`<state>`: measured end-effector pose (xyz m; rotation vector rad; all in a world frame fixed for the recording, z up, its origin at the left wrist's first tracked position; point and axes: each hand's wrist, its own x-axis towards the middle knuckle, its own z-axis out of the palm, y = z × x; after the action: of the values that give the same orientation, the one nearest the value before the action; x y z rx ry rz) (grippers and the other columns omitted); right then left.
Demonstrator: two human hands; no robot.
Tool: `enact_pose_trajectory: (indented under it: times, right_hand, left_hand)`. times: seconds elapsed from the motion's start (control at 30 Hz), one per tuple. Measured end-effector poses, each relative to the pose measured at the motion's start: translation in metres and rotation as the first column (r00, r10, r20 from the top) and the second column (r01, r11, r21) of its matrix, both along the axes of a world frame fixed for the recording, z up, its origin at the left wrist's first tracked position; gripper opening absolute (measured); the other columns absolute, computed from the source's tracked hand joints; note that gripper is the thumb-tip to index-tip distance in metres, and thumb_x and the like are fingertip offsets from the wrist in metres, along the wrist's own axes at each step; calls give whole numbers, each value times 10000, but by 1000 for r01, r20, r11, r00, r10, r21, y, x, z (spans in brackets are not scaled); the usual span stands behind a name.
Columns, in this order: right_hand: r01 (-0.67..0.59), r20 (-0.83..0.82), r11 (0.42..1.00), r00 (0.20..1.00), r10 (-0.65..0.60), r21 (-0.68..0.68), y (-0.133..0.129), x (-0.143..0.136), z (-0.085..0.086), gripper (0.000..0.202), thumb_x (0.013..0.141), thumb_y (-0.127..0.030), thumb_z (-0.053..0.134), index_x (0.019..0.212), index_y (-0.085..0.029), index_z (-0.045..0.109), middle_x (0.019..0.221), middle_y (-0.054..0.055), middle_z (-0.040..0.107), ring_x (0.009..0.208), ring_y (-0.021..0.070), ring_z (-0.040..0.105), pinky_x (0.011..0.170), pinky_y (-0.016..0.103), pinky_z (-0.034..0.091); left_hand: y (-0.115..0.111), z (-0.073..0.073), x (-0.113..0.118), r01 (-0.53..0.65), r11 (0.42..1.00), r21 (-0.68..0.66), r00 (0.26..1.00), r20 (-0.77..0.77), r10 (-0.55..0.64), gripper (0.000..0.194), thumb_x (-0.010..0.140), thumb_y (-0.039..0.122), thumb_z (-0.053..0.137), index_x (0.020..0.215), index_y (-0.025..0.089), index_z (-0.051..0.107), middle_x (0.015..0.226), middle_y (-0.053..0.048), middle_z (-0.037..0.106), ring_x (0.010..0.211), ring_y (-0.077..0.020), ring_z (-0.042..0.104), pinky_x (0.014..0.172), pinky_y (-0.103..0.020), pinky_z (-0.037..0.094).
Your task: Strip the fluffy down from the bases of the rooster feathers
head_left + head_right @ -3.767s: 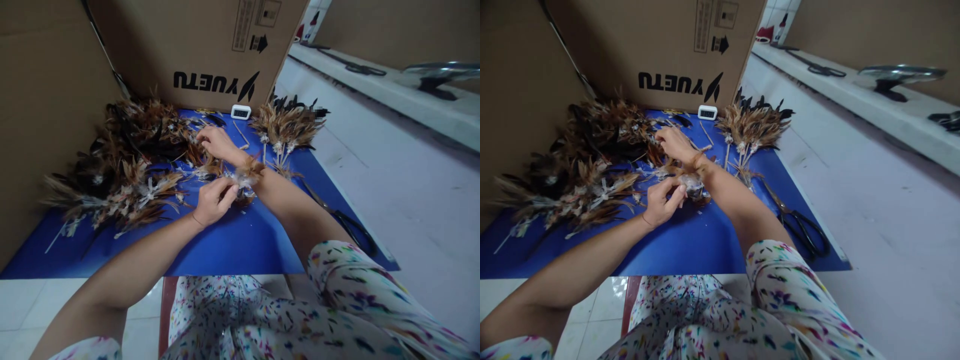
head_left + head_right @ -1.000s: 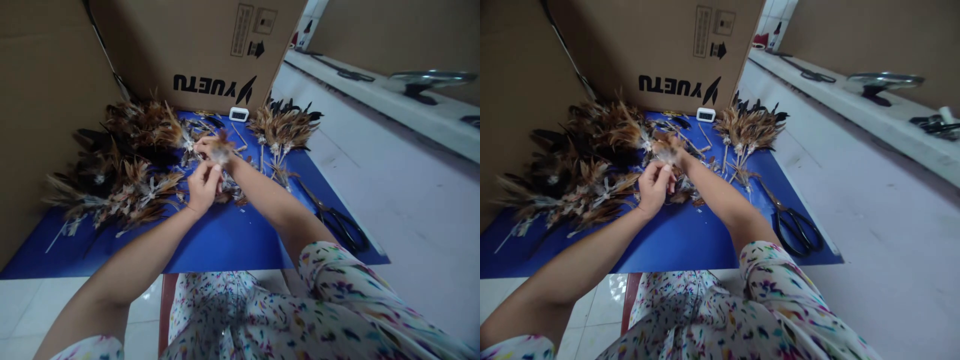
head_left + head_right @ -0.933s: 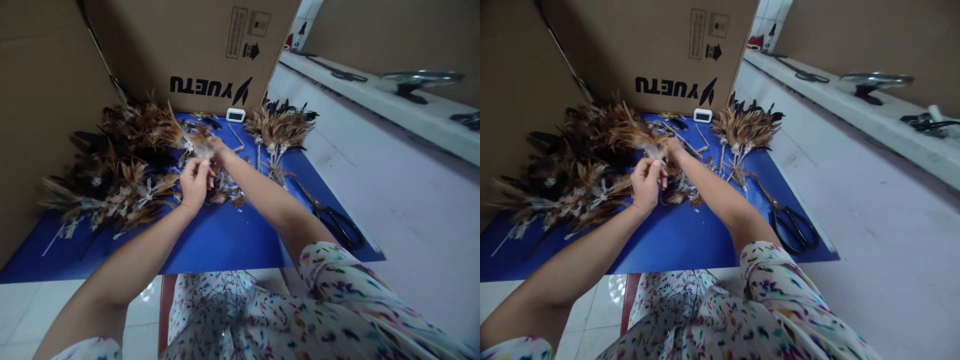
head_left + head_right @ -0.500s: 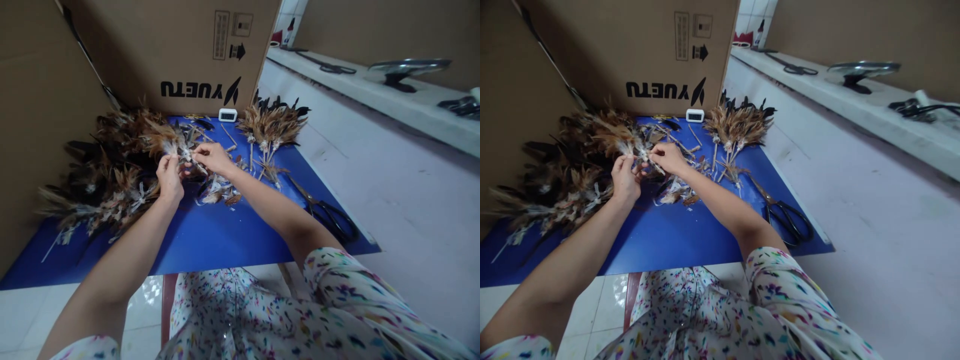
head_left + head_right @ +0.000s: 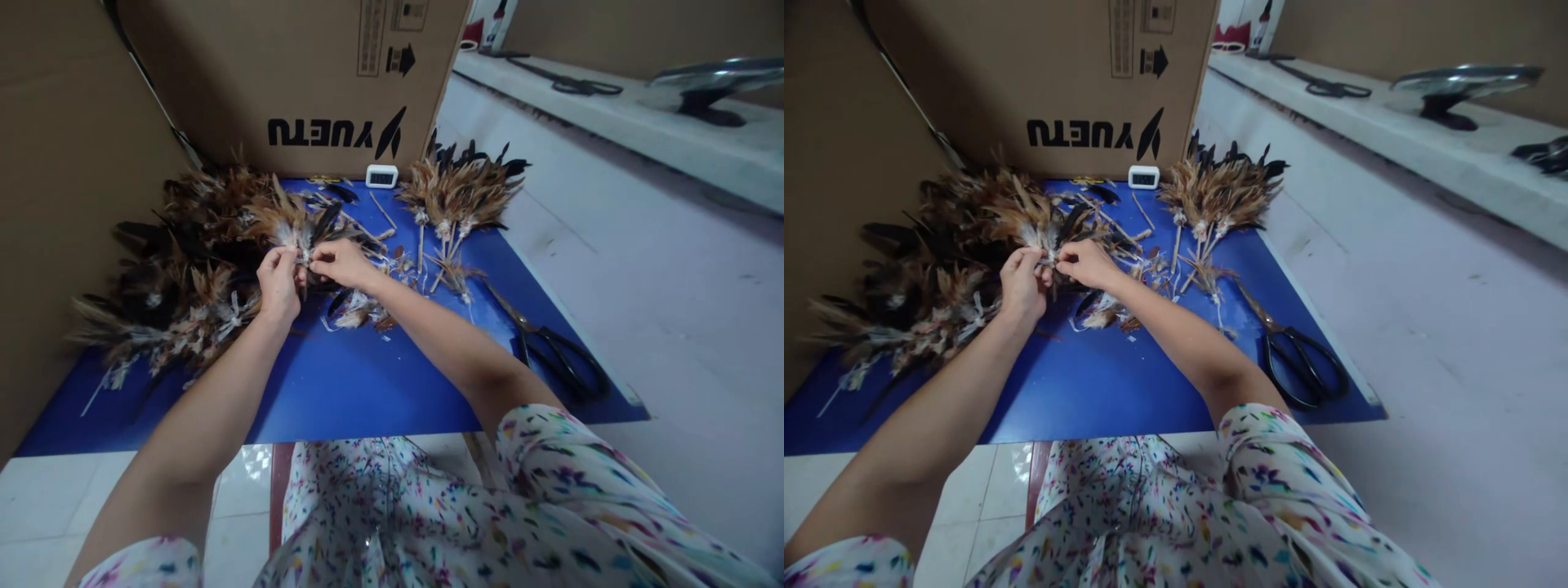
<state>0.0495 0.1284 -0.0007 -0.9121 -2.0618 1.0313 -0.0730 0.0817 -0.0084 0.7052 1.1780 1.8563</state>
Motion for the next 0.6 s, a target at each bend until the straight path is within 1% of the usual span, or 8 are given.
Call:
enact_pose_trajectory:
  times: [0.07,0.13,0.23,0.33,0.4,0.47,0.53,0.6]
  right_hand:
    - [-1,-30,997,1000,-2,-78,0,1,1,68,789,-189,657,759,-128,656,577,-54,595,541,91,602,628,205,433]
    - [53,-63,990,996,-62,-130,0,2,2,131,801,-249,674,752,-129,655,577,-44,596,506,83,570,587,200,420]
    - [189,-104,975,974,-201,-113,3,3,3,254,818,-375,672,733,-137,647,570,-39,584,460,70,504,544,202,389]
    - [232,-116,970,964,-240,-78,7,1,2,277,792,-408,699,733,-145,634,568,-45,566,500,72,491,533,190,351]
    - [208,-122,973,968,-219,-94,7,0,1,260,766,-378,733,729,-146,621,564,-58,544,519,66,468,524,179,326]
    - [168,-149,975,971,-189,-144,6,-1,1,226,761,-309,745,709,-145,599,541,-74,513,500,54,427,503,172,306]
    - [139,-185,965,966,-182,-222,3,-2,3,192,779,-214,722,682,-153,568,496,-91,474,454,45,386,465,169,287]
    - [127,-210,939,957,-201,-320,1,-2,6,218,799,-139,684,654,-170,524,442,-106,428,401,45,352,417,170,261]
  left_hand:
    - [0,-1,0,-5,1000,-30,1000,-11,5,130,760,137,596,652,173,533,485,74,471,359,-50,415,365,-166,276]
    - [1,-2,-1,-12,999,-43,1000,-29,11,129,761,127,572,644,173,546,449,79,441,364,-58,420,373,-166,291]
    - [0,-4,0,-8,999,-33,998,-57,6,128,749,131,579,633,176,547,438,79,453,363,-68,428,376,-176,301]
    - [0,-7,1,10,1000,-24,996,-90,-13,107,736,154,603,644,179,554,431,80,467,364,-76,439,374,-180,306]
    - [-1,-8,2,26,999,-31,993,-112,-29,99,734,166,609,649,179,560,417,83,459,363,-77,442,374,-178,305]
    - [-1,-8,3,34,998,-44,991,-127,-39,96,729,165,612,647,176,564,420,82,468,362,-75,444,374,-176,306]
    - [-2,-7,4,36,998,-53,990,-133,-43,95,723,157,612,639,170,569,432,78,482,360,-70,444,371,-177,302]
    - [-2,-6,4,41,998,-57,990,-135,-49,96,720,147,608,632,164,575,442,74,491,359,-67,439,366,-178,291]
